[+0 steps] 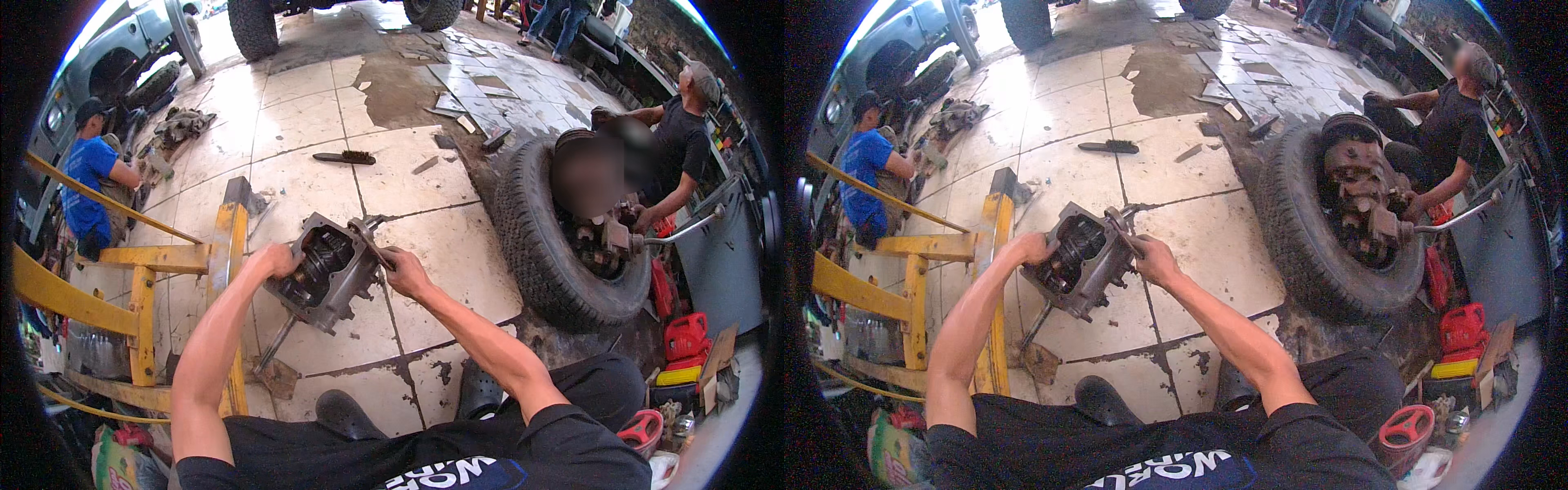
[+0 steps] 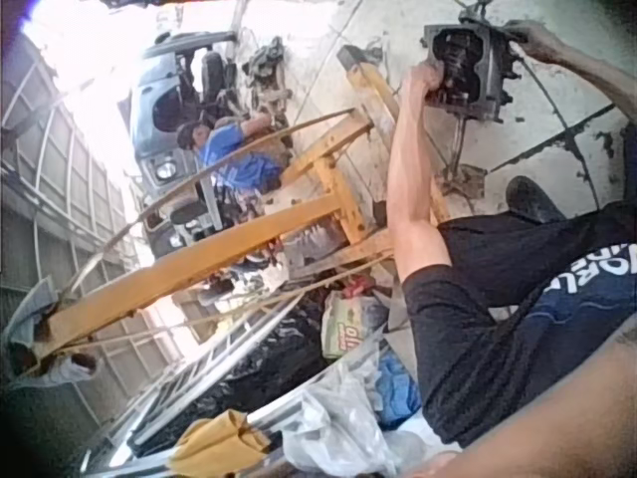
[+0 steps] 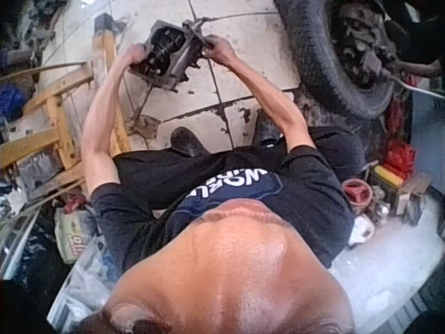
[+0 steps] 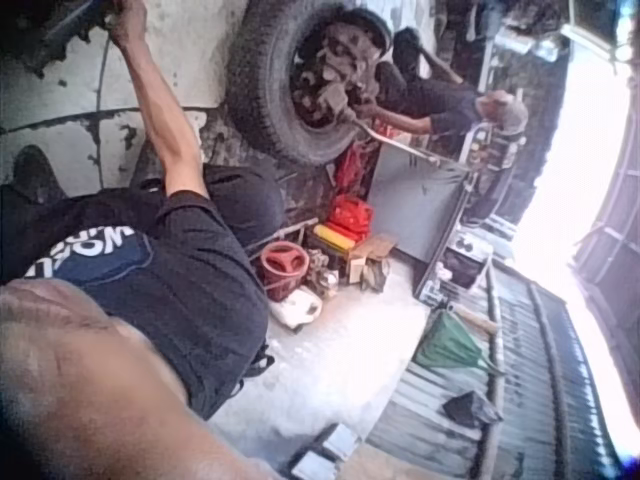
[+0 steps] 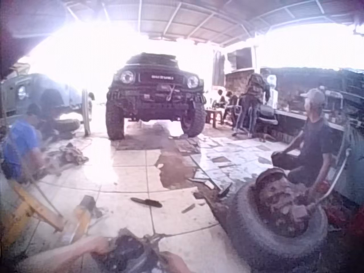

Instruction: The person sits on the floor and uses a metal file to scrape and smooth the surface of a metal engine casing. They rotate the casing to access different sides and then lift it to reveal the internal gears.

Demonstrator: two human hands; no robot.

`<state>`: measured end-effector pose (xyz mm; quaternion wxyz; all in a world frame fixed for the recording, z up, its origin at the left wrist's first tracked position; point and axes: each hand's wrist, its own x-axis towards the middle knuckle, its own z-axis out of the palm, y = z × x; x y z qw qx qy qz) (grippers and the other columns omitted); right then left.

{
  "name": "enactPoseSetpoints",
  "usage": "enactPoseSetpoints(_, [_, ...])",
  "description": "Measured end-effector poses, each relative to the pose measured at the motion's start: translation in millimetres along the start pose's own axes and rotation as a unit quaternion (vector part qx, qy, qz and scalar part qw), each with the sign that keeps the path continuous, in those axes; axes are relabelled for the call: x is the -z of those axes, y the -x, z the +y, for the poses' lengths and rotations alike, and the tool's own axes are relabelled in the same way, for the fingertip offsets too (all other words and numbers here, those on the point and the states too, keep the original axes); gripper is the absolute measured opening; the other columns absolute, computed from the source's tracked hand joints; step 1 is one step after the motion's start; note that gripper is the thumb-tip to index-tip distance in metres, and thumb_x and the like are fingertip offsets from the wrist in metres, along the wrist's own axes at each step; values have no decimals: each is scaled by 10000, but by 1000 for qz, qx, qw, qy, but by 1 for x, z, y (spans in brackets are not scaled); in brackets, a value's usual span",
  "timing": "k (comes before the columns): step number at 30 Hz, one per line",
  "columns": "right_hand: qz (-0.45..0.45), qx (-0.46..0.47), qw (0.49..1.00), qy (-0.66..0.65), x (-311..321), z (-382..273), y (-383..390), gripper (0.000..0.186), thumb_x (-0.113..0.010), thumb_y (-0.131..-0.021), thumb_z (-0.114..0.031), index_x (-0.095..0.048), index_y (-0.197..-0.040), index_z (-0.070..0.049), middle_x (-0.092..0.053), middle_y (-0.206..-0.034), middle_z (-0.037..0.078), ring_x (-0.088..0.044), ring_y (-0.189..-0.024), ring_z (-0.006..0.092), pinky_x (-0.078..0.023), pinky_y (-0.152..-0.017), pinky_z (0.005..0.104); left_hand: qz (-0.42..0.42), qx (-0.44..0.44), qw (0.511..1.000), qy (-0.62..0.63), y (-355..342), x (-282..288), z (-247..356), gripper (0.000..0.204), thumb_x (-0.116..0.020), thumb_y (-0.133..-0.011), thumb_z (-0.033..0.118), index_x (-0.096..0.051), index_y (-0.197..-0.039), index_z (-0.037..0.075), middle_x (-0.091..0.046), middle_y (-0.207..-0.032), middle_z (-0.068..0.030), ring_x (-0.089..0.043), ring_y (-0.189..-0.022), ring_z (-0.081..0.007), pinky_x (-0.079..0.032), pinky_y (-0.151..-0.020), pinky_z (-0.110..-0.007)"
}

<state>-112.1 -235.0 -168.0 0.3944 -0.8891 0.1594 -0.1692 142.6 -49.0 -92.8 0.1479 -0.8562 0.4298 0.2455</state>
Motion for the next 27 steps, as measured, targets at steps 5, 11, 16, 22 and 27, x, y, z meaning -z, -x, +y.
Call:
enactPoseSetpoints(5, [2,-40,999,11,0,-23,1,344,-573,-870,-61,-678,-1197,-51,-675,-1143,198,-648,-1025,388,-514,-880,427,-70,40,997,8,11,12,5,681,-394,-989,579,-694,-1150,-11,-667,-1223,-210,-645,-1133,-360,-493,-983,-479])
enactPoseSetpoints(11, [106,-109,988,-27,-5,-14,-1,273,-604,-951,-241,-706,-1095,-32,-694,-968,199,-669,-899,362,-518,-814,426,88,27,996,14,27,50,67,789,-530,-901,659,-604,-1303,-15,-557,-1380,-251,-569,-1254,-378,-467,-1021,-508])
enactPoseSetpoints(16, [200,-158,967,-20,5,10,2,260,-643,-942,-188,-705,-1099,9,-735,-1019,175,-715,-924,242,-544,-841,346,190,-187,962,62,24,30,96,1196,-597,-751,811,-285,-1516,-53,-244,-1573,-313,-208,-1491,-418,-184,-1212,-539])
enactPoseSetpoints(22, [182,-142,972,-45,21,-16,23,332,-657,-899,-138,-691,-1221,-66,-699,-1016,183,-694,-925,291,-539,-824,361,204,-166,962,68,26,-13,114,1234,-642,-756,735,-123,-1553,-51,-170,-1594,-312,-134,-1505,-435,-138,-1207,-584])
enactPoseSetpoints(27, [150,-41,981,116,7,-26,21,421,-654,-874,-91,-669,-1292,-131,-645,-1087,136,-649,-943,235,-537,-787,372,281,-153,945,70,17,-44,111,1197,-670,-773,658,-55,-1577,20,-143,-1607,-300,-75,-1511,-442,-82,-1212,-585])
